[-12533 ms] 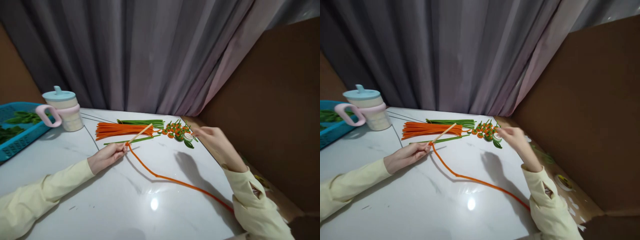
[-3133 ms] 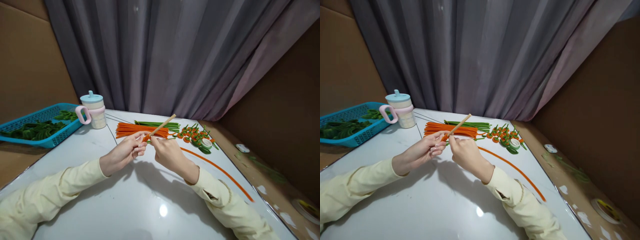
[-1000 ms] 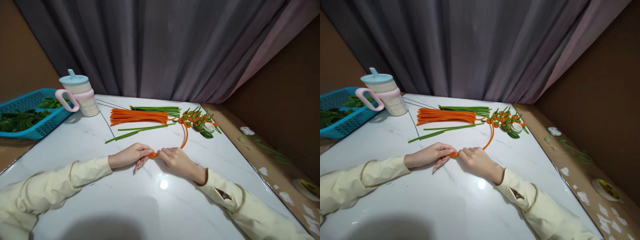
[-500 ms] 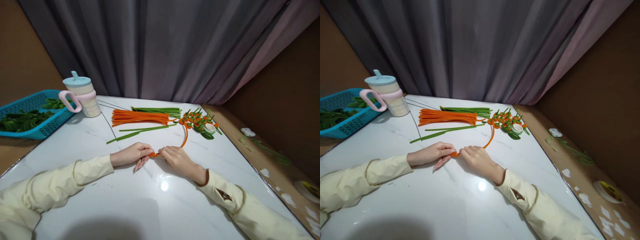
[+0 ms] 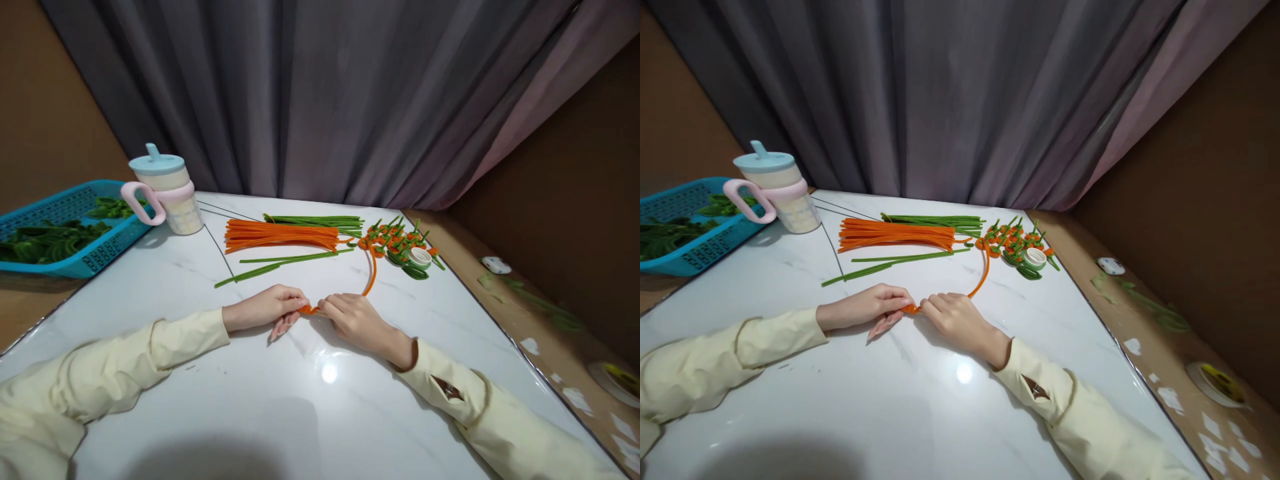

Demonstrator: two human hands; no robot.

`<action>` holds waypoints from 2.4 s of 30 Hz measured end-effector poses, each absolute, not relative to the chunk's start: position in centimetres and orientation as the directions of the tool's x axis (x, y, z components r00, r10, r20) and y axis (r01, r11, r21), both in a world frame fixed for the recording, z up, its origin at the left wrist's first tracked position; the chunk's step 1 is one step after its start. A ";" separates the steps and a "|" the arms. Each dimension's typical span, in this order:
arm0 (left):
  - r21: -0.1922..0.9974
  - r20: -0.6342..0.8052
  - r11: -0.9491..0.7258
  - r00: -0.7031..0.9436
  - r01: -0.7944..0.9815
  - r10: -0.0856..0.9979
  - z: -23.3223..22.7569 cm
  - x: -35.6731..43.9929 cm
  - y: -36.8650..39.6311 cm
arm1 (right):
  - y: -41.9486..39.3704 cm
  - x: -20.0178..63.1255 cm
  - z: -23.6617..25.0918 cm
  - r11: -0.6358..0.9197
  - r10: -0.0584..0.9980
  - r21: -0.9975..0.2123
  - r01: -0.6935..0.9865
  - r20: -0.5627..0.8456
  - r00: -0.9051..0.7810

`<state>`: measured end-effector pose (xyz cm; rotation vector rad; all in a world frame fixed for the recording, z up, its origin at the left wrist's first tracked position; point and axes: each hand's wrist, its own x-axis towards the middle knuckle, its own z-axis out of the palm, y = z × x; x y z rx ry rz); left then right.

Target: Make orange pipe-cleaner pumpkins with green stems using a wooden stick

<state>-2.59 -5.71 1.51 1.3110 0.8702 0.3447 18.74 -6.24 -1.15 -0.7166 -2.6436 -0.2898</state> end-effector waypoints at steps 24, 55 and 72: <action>0.936 -0.352 0.255 0.645 0.243 0.678 1.4 -2.6 -5.8 | -6.2 18.7 -1.3 0.857 0.395 0.125 0.500 0.464 -0.793; 0.937 -0.350 0.240 0.648 0.256 0.676 1.3 -2.6 -5.7 | -6.2 18.7 -1.2 0.857 0.370 0.151 0.493 0.487 -0.791; 0.938 -0.346 0.241 0.646 0.249 0.680 1.4 -2.5 -5.9 | -6.2 18.7 -1.3 0.859 0.366 0.146 0.491 0.495 -0.788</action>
